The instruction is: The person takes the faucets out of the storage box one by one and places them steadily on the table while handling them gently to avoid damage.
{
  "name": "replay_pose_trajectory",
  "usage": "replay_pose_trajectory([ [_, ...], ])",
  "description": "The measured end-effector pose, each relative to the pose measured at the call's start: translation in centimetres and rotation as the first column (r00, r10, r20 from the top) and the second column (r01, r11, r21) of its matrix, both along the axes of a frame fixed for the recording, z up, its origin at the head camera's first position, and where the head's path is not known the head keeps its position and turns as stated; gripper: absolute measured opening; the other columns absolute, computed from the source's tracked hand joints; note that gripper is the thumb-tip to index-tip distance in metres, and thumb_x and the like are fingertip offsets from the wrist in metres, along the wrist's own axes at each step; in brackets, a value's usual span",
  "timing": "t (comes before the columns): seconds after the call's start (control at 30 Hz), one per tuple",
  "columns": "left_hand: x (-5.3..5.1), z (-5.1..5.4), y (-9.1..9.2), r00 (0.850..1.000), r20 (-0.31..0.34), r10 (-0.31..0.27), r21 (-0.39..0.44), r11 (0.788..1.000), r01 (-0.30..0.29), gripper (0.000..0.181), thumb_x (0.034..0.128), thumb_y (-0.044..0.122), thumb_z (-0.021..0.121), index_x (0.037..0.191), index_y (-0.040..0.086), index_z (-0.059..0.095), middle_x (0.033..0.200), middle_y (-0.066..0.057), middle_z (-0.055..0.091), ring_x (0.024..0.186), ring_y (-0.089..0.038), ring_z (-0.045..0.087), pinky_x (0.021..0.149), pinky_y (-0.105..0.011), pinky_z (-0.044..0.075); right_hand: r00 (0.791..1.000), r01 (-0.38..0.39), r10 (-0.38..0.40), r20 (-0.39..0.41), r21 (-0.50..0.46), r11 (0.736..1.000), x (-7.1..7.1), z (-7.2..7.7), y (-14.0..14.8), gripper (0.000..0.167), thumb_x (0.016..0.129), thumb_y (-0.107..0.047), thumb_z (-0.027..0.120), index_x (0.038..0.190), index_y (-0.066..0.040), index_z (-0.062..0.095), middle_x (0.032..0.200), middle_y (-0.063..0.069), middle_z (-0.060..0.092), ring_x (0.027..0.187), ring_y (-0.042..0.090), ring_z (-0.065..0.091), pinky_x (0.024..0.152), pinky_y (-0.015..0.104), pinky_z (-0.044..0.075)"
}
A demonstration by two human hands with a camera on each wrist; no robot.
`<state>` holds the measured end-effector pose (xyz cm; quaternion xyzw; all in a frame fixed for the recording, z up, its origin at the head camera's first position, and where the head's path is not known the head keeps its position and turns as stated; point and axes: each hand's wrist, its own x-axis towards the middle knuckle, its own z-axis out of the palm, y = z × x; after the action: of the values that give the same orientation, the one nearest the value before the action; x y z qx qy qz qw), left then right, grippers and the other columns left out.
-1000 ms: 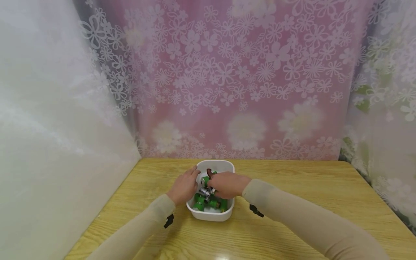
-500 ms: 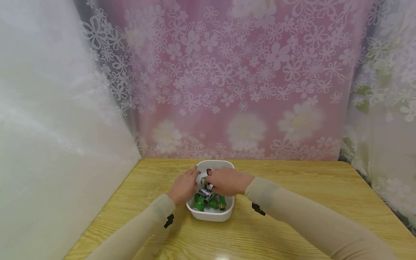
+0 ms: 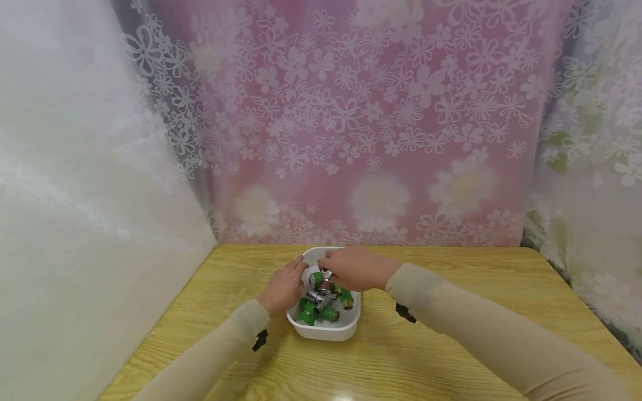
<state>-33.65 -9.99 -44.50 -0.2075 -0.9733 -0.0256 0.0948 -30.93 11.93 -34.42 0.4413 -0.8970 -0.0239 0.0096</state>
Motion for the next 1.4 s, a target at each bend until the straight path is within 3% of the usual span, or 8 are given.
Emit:
replay_pose_trajectory([
  [0.2,0.0,0.1,0.0,1.0,-0.003,-0.001,-0.007,1.0,0.001,0.044,0.098,0.018,0.062,0.14,0.007,0.054,0.156,-0.014,0.044,0.135,-0.028,0.053,0.098,-0.047,0.054,0.999,0.048,-0.048,0.002,0.014,0.999,0.0,0.5,1.0,0.034,0.1,-0.022,0.063,0.133,-0.014,0.061,0.114,0.003,0.065,0.083,0.012,0.063,0.072,0.032,0.056],
  [0.43,-0.1,-0.1,-0.1,0.999,-0.029,-0.019,-0.006,1.0,0.019,0.042,0.0976,0.017,0.062,0.138,0.006,0.056,0.154,-0.015,0.046,0.131,-0.027,0.056,0.091,-0.045,0.057,0.997,0.073,-0.073,0.0,0.022,0.997,-0.2,0.9,2.6,0.034,0.1,-0.02,0.063,0.134,-0.014,0.061,0.126,0.008,0.066,0.092,0.017,0.068,0.074,0.034,0.057],
  [0.6,-0.2,-0.3,-0.1,0.999,-0.03,-0.017,-0.013,1.0,0.017,0.042,0.0978,0.018,0.063,0.138,0.007,0.056,0.154,-0.014,0.046,0.13,-0.027,0.057,0.09,-0.044,0.057,0.997,0.074,-0.074,0.006,0.007,0.997,-0.6,0.8,3.9,0.034,0.099,-0.017,0.064,0.133,-0.014,0.062,0.121,0.006,0.064,0.09,0.015,0.065,0.073,0.034,0.055],
  [0.83,-0.4,-0.5,-0.1,1.0,-0.026,-0.017,-0.005,1.0,0.017,0.043,0.0982,0.018,0.062,0.139,0.006,0.055,0.155,-0.014,0.045,0.133,-0.027,0.055,0.093,-0.044,0.057,0.997,0.08,-0.08,0.007,0.004,0.997,-1.1,0.2,5.5,0.034,0.098,-0.015,0.065,0.132,-0.012,0.063,0.129,0.011,0.064,0.097,0.02,0.068,0.078,0.038,0.057],
  [0.97,-0.4,-0.5,-0.1,1.0,-0.022,-0.015,0.003,1.0,0.016,0.044,0.0981,0.018,0.062,0.14,0.007,0.055,0.156,-0.014,0.045,0.135,-0.028,0.053,0.096,-0.044,0.056,0.997,0.075,-0.075,0.007,-0.003,0.997,-1.6,-0.2,6.3,0.033,0.096,-0.012,0.066,0.129,-0.01,0.065,0.122,0.011,0.066,0.096,0.021,0.067,0.079,0.04,0.057],
  [1.4,-0.1,-0.3,-0.1,1.0,-0.015,-0.013,-0.011,1.0,0.013,0.045,0.0985,0.019,0.061,0.141,0.006,0.054,0.157,-0.015,0.043,0.137,-0.028,0.052,0.096,-0.044,0.055,0.994,0.109,-0.109,-0.024,0.013,0.994,-3.2,-2.6,8.4,0.028,0.092,-0.013,0.071,0.12,-0.013,0.07,0.099,0.002,0.064,0.074,0.009,0.055,0.062,0.028,0.049],
])
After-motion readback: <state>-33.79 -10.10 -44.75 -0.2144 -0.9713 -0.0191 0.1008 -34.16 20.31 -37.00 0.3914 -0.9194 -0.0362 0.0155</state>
